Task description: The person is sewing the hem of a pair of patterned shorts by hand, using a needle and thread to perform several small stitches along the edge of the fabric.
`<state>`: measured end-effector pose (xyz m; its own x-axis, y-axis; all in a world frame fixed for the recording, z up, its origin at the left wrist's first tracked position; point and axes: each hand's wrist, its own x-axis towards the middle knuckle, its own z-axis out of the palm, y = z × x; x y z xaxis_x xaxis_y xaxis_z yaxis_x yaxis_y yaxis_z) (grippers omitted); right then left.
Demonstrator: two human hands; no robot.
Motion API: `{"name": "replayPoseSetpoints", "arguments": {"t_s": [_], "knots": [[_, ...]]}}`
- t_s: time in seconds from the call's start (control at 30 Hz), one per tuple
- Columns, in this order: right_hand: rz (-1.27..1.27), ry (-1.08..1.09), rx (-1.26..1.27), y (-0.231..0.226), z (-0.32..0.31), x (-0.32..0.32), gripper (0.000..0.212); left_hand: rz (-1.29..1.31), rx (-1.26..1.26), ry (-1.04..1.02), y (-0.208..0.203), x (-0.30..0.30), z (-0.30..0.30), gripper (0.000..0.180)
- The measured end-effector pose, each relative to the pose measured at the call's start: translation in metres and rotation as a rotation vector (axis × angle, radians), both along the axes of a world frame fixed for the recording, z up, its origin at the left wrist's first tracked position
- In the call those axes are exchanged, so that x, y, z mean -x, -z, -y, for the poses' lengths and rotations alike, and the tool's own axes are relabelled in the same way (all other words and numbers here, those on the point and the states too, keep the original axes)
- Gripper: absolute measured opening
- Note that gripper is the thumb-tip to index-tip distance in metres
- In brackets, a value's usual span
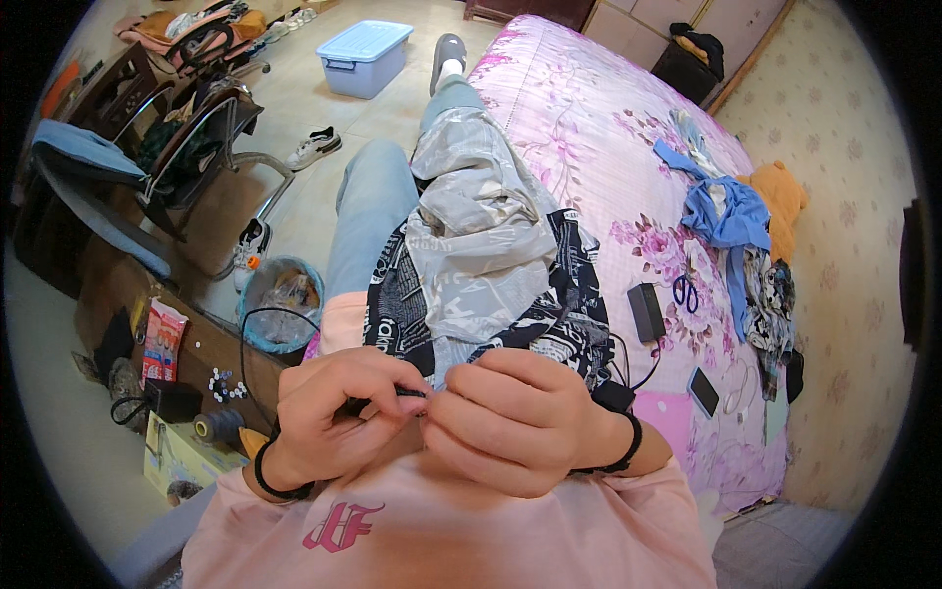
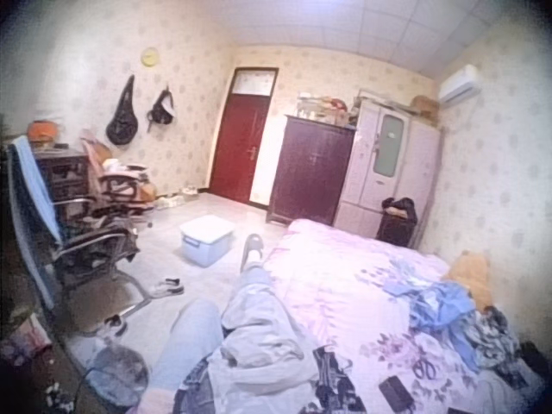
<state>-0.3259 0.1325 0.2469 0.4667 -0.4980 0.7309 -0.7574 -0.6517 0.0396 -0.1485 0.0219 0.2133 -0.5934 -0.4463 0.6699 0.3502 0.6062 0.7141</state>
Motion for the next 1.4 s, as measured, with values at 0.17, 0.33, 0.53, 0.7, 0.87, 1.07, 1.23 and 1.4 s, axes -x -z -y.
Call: {"name": "replayPoseSetpoints", "arguments": {"t_s": [0.17,0.33,0.53,0.7,0.87,1.07,1.23,1.4], "knots": [[0.255,-0.307,-0.003,-0.016,-0.012,0.018,0.016,0.046,-0.036,-0.103,0.003,0.002,-0.002,0.023],[0.588,0.338,0.343,-0.001,-0.052,0.075,0.017,0.039,-0.031,-0.187,0.008,0.002,0.003,0.022],[0.644,0.612,0.477,0.003,-0.092,0.163,0.005,0.031,-0.032,-0.195,0.01,0.004,0.004,0.021],[0.696,0.769,0.53,0.005,-0.107,0.189,0.005,0.044,-0.048,-0.181,0.009,0.003,0.003,0.021],[0.816,0.66,0.367,0.0,-0.09,0.155,0.005,0.074,-0.098,-0.132,0.006,0.004,0.002,0.021],[0.566,0.356,-0.264,-0.018,-0.04,0.041,0.007,0.091,-0.225,-0.041,0.007,0.001,0.002,0.025],[0.505,0.161,-0.579,-0.015,-0.021,0.012,0.012,0.084,-0.252,-0.037,0.003,-0.001,0.002,0.023],[0.505,0.145,-0.57,-0.007,-0.014,0.007,0.015,0.093,-0.204,-0.04,0.001,-0.001,0.004,0.023]]}}
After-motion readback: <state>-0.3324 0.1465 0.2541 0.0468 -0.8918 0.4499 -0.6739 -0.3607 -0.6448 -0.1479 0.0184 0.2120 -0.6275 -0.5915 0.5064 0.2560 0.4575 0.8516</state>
